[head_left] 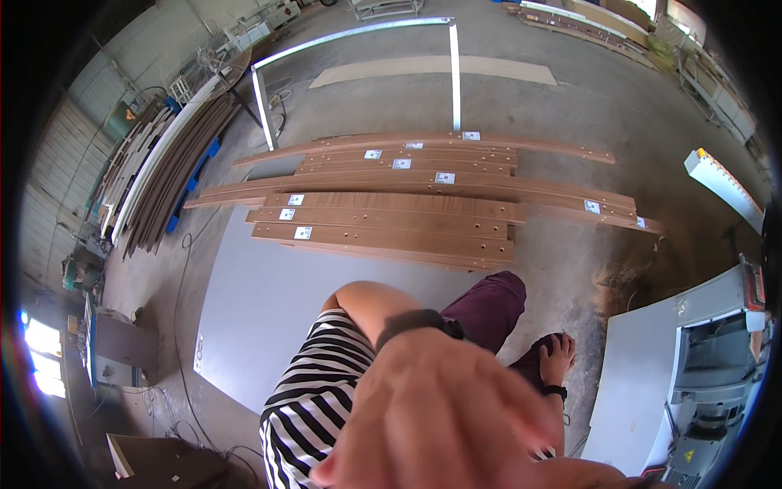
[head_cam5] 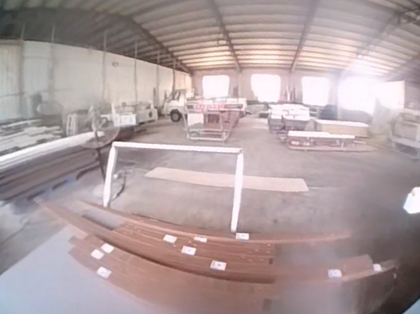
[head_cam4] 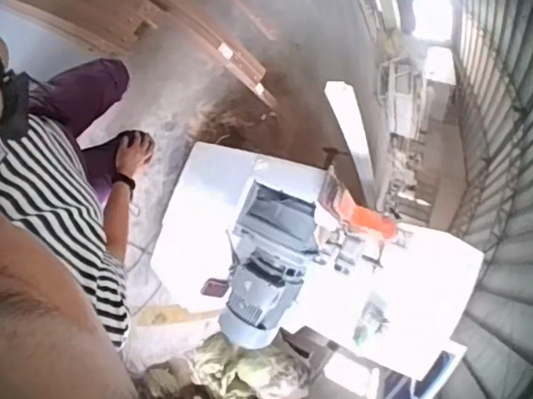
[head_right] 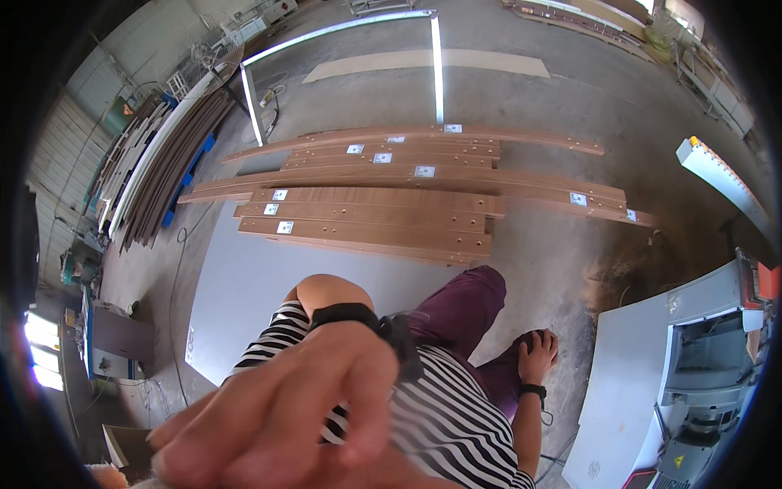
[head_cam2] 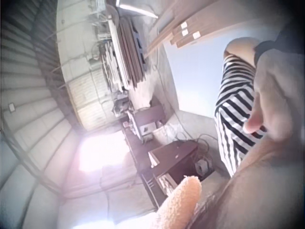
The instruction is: Operating a wood processing machine by feeding wooden boards through it and inspecting them in a manufacturing setting.
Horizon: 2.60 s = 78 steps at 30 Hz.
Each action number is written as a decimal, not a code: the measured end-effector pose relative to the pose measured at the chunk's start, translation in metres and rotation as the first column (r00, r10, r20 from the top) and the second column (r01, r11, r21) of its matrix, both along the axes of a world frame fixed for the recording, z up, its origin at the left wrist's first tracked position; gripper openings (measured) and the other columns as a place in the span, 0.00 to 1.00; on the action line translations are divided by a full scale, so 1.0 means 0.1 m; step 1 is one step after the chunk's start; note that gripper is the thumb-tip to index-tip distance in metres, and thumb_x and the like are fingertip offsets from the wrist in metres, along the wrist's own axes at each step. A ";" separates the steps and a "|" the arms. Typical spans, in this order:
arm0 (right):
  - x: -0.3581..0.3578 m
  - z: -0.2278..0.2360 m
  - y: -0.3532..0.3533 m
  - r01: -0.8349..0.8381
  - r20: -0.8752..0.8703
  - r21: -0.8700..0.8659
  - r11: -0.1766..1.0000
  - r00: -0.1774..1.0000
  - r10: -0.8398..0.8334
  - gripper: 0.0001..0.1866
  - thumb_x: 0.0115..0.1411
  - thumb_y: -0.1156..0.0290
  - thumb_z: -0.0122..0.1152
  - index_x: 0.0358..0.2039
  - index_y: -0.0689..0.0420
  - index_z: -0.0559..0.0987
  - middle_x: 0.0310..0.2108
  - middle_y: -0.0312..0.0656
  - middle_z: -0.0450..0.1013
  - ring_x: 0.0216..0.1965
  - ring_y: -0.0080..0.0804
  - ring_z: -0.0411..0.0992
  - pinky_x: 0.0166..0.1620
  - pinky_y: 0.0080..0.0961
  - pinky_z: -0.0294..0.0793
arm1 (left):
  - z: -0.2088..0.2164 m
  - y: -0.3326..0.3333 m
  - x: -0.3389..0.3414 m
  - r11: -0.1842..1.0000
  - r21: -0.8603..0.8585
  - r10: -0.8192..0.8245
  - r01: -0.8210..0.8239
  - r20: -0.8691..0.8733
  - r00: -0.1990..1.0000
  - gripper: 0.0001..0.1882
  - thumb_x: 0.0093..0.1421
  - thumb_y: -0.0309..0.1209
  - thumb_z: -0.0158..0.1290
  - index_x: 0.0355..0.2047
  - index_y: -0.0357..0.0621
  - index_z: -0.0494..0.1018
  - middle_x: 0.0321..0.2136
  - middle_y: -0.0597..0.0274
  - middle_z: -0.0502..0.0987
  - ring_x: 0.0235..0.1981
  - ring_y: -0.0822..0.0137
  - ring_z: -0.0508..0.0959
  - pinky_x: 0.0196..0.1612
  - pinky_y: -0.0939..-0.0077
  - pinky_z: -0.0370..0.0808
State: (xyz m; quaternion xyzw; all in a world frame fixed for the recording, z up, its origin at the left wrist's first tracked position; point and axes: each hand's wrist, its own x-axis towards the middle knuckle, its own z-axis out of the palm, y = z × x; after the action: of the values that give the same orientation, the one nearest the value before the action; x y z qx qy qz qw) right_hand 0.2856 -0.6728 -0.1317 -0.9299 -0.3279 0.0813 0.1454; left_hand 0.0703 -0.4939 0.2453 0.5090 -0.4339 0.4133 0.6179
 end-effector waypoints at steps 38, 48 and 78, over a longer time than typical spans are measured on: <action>0.06 0.03 -0.31 0.041 -0.011 0.023 0.999 0.999 -0.041 0.21 0.49 0.56 0.54 0.43 0.48 0.76 0.53 0.37 0.64 0.59 0.40 0.53 0.50 0.61 0.58 | 0.22 0.29 0.14 0.718 0.230 -0.654 0.657 -0.101 0.750 0.12 0.61 0.37 0.47 0.43 0.49 0.70 0.39 0.67 0.71 0.43 0.65 0.68 0.41 0.62 0.68; 0.03 -0.12 -0.33 0.070 0.045 0.121 0.990 0.996 -0.076 0.21 0.50 0.56 0.54 0.45 0.47 0.76 0.58 0.38 0.60 0.62 0.42 0.49 0.53 0.67 0.55 | 0.58 -0.40 0.29 0.831 0.001 -0.538 0.556 -0.249 0.805 0.16 0.63 0.39 0.45 0.48 0.47 0.68 0.38 0.65 0.70 0.41 0.67 0.69 0.41 0.63 0.69; 1.21 0.73 -4.98 0.756 0.039 0.641 -0.133 -0.205 -0.978 0.47 0.39 0.50 0.71 0.54 0.63 0.60 0.48 0.57 0.65 0.52 0.52 0.62 0.53 0.40 0.63 | -3.67 1.46 0.49 0.975 0.115 0.070 -0.187 -0.970 -0.234 0.17 0.61 0.38 0.52 0.46 0.43 0.66 0.30 0.65 0.73 0.31 0.74 0.72 0.31 0.79 0.68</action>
State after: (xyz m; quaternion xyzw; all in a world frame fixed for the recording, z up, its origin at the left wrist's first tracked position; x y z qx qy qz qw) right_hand 0.4063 -1.1710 -0.0587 -0.7867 0.4220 -0.3798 0.2422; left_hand 0.1193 -0.3477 -0.1217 0.6581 0.2814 -0.0602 0.6957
